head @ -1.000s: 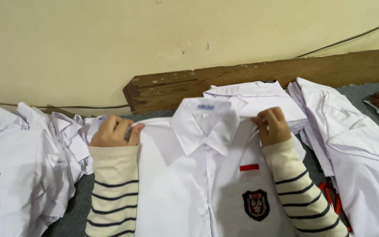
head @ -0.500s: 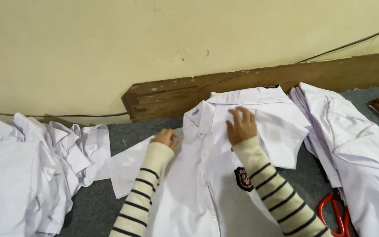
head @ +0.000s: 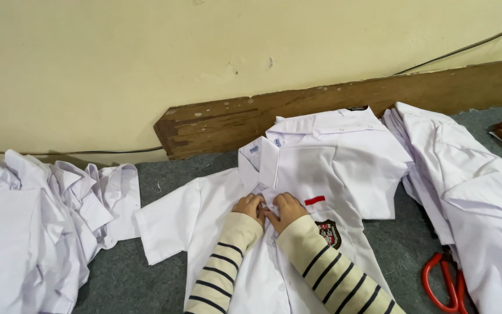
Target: Folding a white school shirt on a work table in a garment factory
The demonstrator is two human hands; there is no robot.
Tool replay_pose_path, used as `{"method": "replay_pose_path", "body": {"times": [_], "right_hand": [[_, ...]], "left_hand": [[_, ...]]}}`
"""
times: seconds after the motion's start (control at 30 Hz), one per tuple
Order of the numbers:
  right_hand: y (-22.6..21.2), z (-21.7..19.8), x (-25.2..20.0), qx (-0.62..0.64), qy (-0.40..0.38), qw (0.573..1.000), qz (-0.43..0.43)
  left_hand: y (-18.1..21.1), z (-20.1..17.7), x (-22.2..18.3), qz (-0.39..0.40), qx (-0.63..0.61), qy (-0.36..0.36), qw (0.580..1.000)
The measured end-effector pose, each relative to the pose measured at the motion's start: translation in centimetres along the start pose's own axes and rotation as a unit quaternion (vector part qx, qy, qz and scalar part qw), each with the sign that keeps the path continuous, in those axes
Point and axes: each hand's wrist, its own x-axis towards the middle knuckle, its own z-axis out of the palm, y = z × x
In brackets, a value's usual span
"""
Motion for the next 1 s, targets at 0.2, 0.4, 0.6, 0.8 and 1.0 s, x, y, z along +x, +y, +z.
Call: {"method": "replay_pose_path", "body": {"times": [0.2, 0.4, 0.6, 0.8, 1.0], "right_hand": [[4.8, 3.3, 0.7, 0.121, 0.029, 0.991, -0.043], [3.6, 0.3, 0.8, 0.097, -0.014, 0.995, -0.035], [4.7, 2.0, 0.6, 0.121, -0.031, 0.991, -0.044], [7.3, 5.4, -0.1, 0.059, -0.050, 0.993, -0.090], [7.8, 5.9, 0.1, 0.167, -0.122, 0.978, 0.002]], "left_hand": [[1.0, -0.4, -1.4, 0.062, 0.006, 0.083, 0.995], [0.5, 0.7, -0.9, 0.077, 0.021, 0.087, 0.993], [-0.3, 1.6, -0.4, 0.083, 0.007, 0.063, 0.995], [-0.3, 1.7, -0.4, 0.062, -0.006, 0.052, 0.997], [-0.1, 1.5, -0.4, 0.053, -0.027, 0.057, 0.997]]}}
